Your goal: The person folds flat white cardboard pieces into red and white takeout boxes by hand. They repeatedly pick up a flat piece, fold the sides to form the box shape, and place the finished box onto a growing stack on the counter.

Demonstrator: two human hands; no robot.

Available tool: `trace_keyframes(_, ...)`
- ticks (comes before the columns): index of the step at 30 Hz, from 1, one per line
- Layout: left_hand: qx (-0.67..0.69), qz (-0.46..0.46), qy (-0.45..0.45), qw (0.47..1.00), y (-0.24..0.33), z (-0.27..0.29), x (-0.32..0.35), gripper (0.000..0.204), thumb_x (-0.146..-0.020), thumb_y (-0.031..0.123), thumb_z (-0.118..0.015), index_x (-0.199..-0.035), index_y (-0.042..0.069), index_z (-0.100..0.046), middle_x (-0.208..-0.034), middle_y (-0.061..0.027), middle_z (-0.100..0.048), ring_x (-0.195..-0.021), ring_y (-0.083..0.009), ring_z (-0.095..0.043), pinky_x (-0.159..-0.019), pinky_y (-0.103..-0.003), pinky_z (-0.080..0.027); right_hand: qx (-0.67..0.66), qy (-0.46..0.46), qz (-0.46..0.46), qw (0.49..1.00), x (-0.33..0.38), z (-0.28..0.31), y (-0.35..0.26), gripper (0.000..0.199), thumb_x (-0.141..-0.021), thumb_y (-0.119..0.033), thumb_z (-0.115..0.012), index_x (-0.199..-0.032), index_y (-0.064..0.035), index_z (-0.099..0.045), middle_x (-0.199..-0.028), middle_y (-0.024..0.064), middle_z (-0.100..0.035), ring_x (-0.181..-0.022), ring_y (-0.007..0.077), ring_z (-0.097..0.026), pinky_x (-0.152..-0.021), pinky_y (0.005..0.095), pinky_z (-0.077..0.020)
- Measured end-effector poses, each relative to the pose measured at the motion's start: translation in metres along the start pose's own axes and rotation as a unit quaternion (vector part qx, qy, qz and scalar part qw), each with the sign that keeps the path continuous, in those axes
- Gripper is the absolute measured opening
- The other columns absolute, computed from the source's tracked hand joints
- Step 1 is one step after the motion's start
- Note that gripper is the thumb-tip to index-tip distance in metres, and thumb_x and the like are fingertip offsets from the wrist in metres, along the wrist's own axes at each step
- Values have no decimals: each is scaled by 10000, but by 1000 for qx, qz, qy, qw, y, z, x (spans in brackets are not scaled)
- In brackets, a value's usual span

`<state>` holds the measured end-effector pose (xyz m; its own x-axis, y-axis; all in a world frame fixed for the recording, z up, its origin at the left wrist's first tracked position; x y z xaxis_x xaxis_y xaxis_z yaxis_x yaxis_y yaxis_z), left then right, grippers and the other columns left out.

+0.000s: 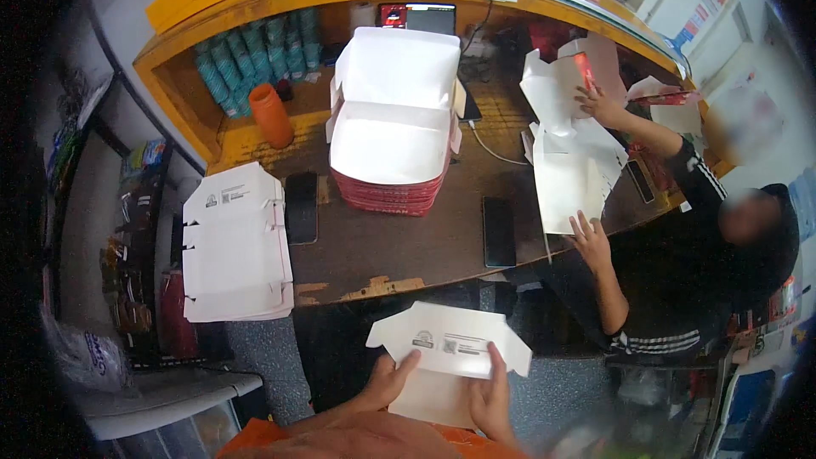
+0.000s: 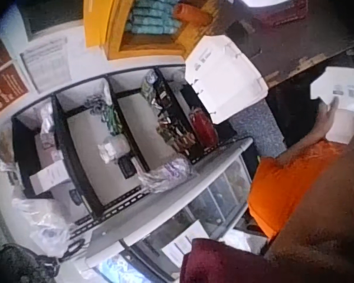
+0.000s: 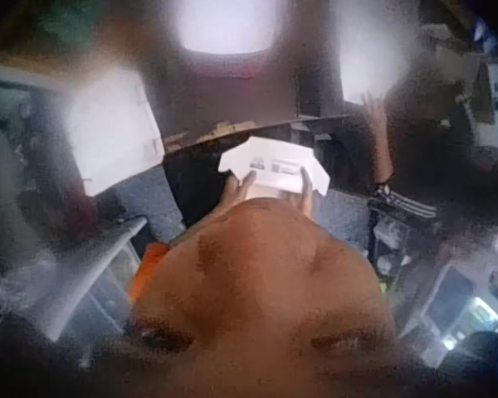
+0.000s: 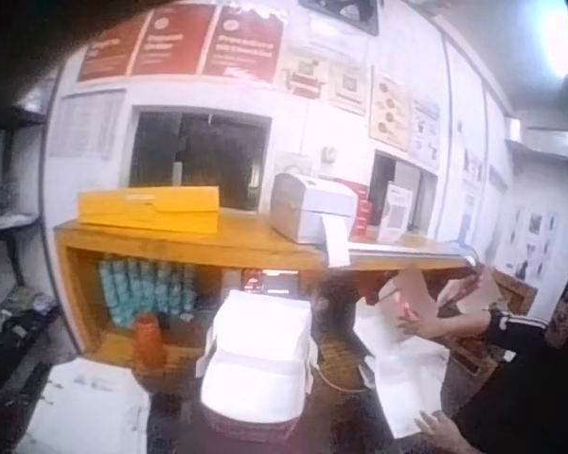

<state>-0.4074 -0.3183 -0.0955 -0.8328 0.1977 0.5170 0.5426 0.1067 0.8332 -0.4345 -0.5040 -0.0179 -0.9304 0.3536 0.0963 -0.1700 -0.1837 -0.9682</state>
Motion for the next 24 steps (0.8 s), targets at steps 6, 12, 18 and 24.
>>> trace_keyframes(6,-68,-230,143,960,43,21,20,356,-944,192,-724,-1229,-8,-652,-1101,-137,-679,-1056,-255,-651,-937,-362,-500,284,-192,175,923,-35,-14,-14,431,-864,15,-686,-1290,-4,-620,-1333,283,-588,-1190,470,-585,-1024,453,-486)
trace_keyframes(12,-245,-353,104,897,109,58,13,389,-759,260,-889,-1027,14,-751,-983,-175,-714,-924,-326,-709,-809,-402,-569,169,-279,223,919,-72,-37,-48,535,-874,-5,-690,-1386,-37,-538,-1376,252,-563,-1264,410,-560,-1026,424,-483)
trace_keyframes(18,-173,-390,64,902,229,76,-20,452,-878,329,-798,-1110,-49,-714,-1118,-203,-715,-1056,-275,-694,-953,-362,-514,9,-346,276,896,-88,-29,-95,1085,-758,-201,-904,-1589,-205,-206,-1633,222,-94,-1515,388,-201,-1164,509,-335)
trace_keyframes(24,-177,-496,-113,843,313,59,-45,446,-1054,268,-573,-1401,-9,-536,-1318,-146,-626,-1242,-184,-557,-1065,-315,-419,73,-205,424,879,-127,-7,-154,1129,-678,-153,-902,-1556,-249,-198,-1601,264,-153,-1467,444,-289,-1151,541,-343)
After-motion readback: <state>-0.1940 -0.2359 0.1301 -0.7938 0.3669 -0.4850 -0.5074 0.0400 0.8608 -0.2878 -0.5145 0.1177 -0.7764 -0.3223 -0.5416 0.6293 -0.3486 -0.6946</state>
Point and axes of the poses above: each hand's wrist, its own x-axis away from the middle knuckle, its own z-axis out of the back of the hand, y = z × x, the point moved 3 cm from there along -x, towards the middle knuckle
